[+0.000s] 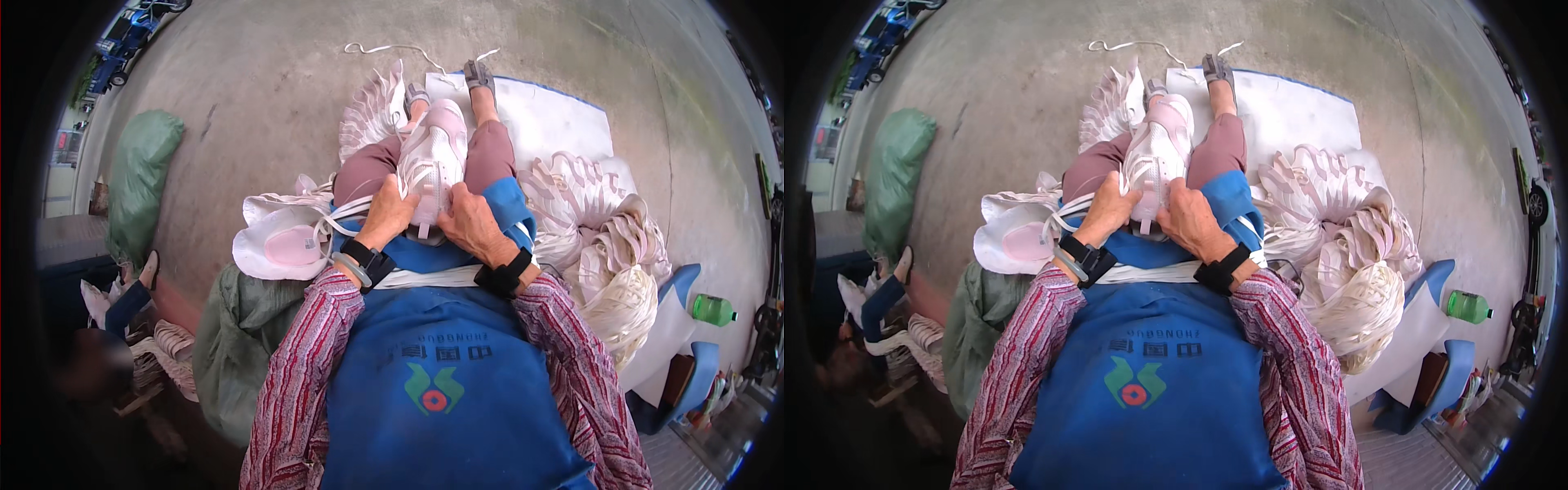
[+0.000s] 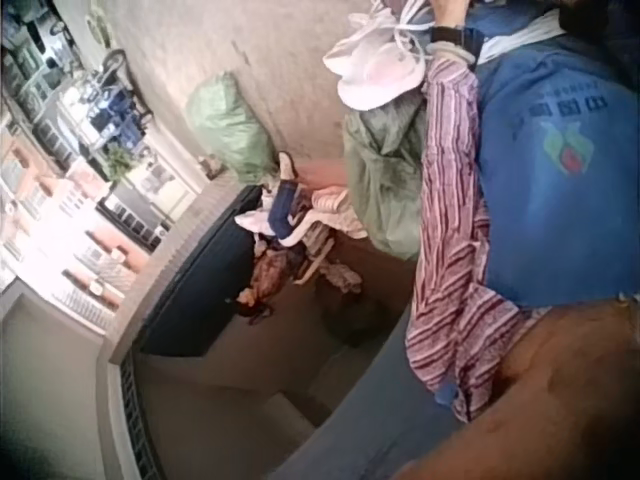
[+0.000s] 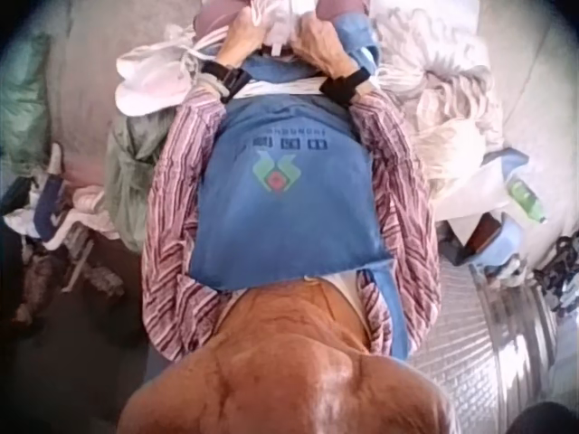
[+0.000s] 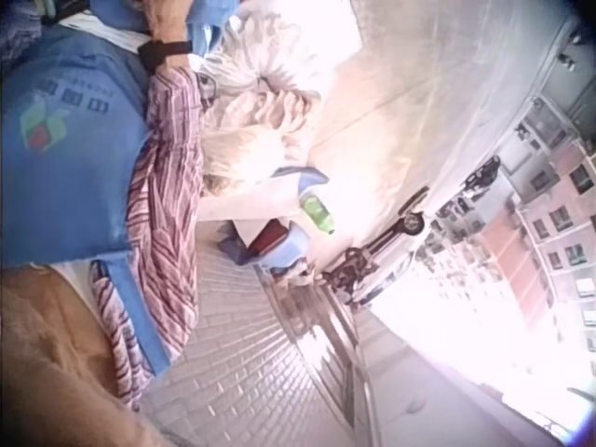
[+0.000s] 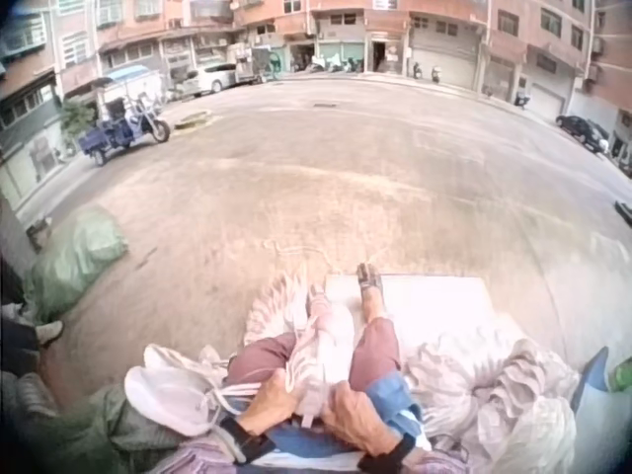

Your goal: The recorder is lacing a pair of white sneakers while sitting on the floor.

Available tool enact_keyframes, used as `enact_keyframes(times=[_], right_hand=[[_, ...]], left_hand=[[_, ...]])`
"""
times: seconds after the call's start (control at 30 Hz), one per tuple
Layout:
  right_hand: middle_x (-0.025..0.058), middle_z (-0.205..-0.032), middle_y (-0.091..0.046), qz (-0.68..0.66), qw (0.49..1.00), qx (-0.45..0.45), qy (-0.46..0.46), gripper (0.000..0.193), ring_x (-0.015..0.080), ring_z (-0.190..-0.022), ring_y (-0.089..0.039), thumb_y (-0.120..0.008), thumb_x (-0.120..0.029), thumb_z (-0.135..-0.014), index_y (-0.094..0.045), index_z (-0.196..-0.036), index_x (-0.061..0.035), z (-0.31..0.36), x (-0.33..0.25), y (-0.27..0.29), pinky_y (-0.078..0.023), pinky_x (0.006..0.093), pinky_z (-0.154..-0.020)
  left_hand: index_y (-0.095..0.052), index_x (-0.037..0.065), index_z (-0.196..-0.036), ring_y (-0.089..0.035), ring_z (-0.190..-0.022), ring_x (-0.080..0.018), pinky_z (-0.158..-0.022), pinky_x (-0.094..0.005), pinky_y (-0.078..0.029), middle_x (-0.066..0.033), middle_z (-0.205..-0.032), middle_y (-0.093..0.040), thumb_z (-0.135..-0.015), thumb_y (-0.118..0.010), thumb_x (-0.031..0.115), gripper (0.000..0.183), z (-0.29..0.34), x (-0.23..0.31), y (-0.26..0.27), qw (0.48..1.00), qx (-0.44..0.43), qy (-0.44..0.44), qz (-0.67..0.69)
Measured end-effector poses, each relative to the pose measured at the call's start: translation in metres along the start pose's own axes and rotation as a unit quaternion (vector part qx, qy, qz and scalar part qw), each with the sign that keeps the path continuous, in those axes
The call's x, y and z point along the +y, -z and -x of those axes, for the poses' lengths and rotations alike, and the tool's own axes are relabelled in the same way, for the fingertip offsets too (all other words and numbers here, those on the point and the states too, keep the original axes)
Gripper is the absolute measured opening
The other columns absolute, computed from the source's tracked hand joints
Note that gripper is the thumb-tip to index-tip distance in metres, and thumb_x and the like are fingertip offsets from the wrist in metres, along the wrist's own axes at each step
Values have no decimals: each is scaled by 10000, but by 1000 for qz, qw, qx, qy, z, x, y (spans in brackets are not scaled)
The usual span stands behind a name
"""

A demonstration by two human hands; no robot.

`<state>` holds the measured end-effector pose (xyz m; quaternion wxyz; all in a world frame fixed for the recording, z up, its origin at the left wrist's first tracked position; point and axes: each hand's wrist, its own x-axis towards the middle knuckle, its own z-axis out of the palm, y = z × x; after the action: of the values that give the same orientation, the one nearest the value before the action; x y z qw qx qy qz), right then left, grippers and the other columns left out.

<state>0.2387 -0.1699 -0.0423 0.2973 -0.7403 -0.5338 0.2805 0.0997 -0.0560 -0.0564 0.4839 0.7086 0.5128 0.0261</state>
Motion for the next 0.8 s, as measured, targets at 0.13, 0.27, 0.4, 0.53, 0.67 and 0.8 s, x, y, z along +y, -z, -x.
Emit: enact_keyframes(times=[0.13, 0.27, 0.4, 0.53, 0.67, 0.8], right_hand=[[336, -671, -568, -20, 999, 3, -25, 293, 488, -681, -594, -569, -103, -740, -434, -886, 111, -3, 3, 1, -496, 515, -665], [334, -667, -570, -19, 1000, 3, -25, 290, 486, -688, -599, -573, -111, -741, -443, -877, 110, -3, 4, 3, -500, 512, -663], [337, -673, -572, 1, 1000, -1, -31, 292, 483, -682, -604, -576, -111, -742, -449, -878, 114, -3, 3, 3, -507, 507, -649], [330, -670, -571, 14, 1000, -1, -20, 262, 476, -680, -605, -565, -96, -749, -451, -873, 105, -3, 3, 1, -507, 500, -633], [264, -649, -584, 18, 999, -28, -6, 233, 393, -631, -625, -583, -103, -787, -476, -882, 81, 2, 3, 7, -500, 443, -571], [124, -641, -603, -18, 1000, -11, 15, 148, 197, -540, -625, -552, -111, -868, -547, -935, 21, 15, -1, 34, -492, 311, -503]], left_hand=[[-477, -88, -1090, -566, -1022, -463, -883, -455, -448, -337, -1042, -587, -789, -641, 228, 466, -4, 2, -1, 1000, -3, 10, -10], [-466, -95, -1105, -572, -1018, -459, -875, -455, -452, -341, -1036, -587, -789, -637, 231, 485, -4, 2, -3, 1000, -11, 8, -7], [-460, -106, -1097, -580, -998, -461, -867, -455, -456, -348, -1014, -590, -789, -630, 226, 484, -4, 3, -4, 1000, -3, -7, -21], [-458, -105, -1080, -561, -1020, -481, -891, -467, -439, -368, -1025, -578, -792, -622, 224, 467, -1, 5, -8, 1000, -14, 5, 15], [-481, -20, -972, -515, -619, -231, -540, -337, -434, -141, -764, -538, -890, -549, 252, 292, 13, 8, 5, 989, -40, -20, 141], [-505, 78, -903, -303, -446, -14, -388, -192, -311, 73, -603, -348, -977, -458, 270, 211, 38, 25, 49, 931, -85, -46, 351]])
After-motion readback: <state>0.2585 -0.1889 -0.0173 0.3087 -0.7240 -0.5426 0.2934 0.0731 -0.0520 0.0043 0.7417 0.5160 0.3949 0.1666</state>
